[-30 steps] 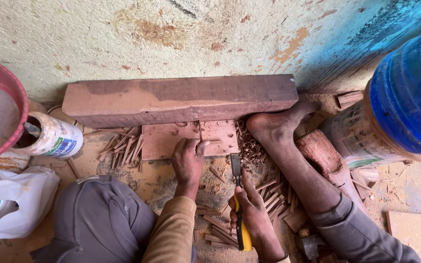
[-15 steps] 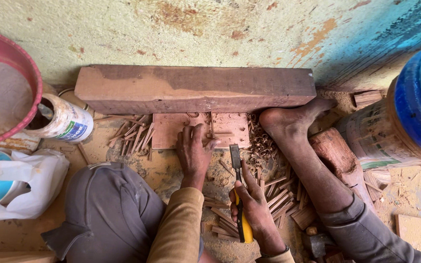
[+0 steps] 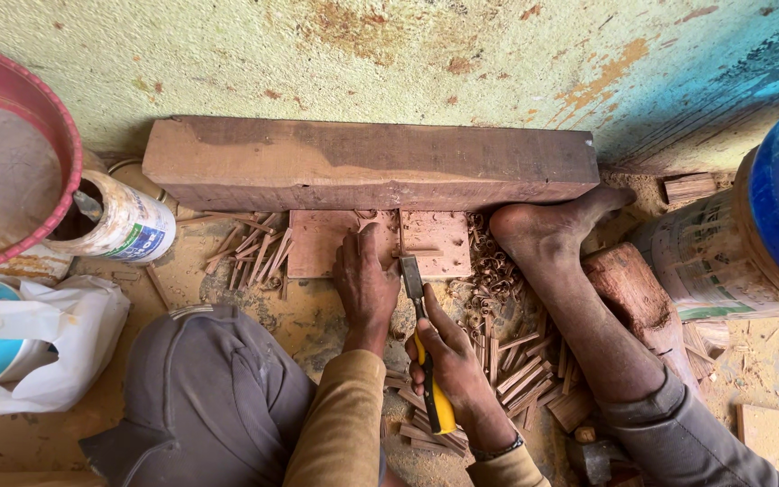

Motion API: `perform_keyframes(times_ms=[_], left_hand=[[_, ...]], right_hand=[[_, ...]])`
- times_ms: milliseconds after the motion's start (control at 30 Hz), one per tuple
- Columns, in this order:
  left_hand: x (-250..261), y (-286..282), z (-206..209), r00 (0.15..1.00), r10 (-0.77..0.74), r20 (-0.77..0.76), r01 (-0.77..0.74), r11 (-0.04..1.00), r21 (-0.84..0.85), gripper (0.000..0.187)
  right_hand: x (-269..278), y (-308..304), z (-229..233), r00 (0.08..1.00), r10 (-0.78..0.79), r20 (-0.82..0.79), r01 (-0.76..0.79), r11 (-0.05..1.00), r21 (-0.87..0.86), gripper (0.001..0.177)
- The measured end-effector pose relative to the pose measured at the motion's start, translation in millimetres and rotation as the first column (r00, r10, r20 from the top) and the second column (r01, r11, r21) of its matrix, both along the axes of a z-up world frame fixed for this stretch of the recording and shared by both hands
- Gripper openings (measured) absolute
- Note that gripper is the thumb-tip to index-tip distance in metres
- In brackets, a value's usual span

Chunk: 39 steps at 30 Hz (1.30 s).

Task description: The person sits on the floor and uses a chisel to carve small wooden dowels from a rectangular block of wood. They hold the wood block steady with their bare feet and left hand while striking the chisel with their right hand to produce thin wooden strips.

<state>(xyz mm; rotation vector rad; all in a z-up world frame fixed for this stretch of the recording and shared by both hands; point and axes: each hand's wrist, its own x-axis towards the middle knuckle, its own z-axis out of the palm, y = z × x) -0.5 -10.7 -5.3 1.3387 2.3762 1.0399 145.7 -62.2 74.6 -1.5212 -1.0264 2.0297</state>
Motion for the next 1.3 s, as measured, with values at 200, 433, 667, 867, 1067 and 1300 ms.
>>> perform_keyframes(times_ms=[200,433,667,867,1067,1300], left_hand=[[-2.3,2.9,7.4,0.999,0.005,0.032,-0.007,0.997,0.072,0.083],[0.0,5.0,-0.2,1.000,0.025,-0.003,-0.025,0.993,0.119,0.070],[-5.1,7.0,0.1,1.000,0.019,0.005,-0.019,0.980,0.200,0.074],[-3.2,3.2,2.0,1.000,0.030,-0.008,-0.028,0.982,0.189,0.080],[-7.0,10.5,-9.5,0.999,0.032,-0.043,-0.025,0.988,0.152,0.081],[-9.9,10.2,-6.0,0.998,0.044,-0.040,-0.034,0.973,0.230,0.075]], right_hand=[[-10.7,8.7,0.0,0.998,-0.060,-0.026,0.058,0.995,-0.087,0.064],[-26.2,18.7,-8.2,0.996,-0.088,-0.027,0.086,0.995,-0.058,0.065],[-30.4,21.5,-11.7,0.998,-0.062,0.001,0.062,0.998,-0.010,0.063],[-17.9,13.9,-19.9,0.997,-0.051,-0.058,0.052,0.998,0.022,0.064],[-20.7,30.2,-29.7,0.987,-0.072,-0.142,0.077,0.996,0.034,0.065],[-17.2,31.0,-56.7,0.988,0.091,0.128,-0.125,0.949,0.288,0.063]])
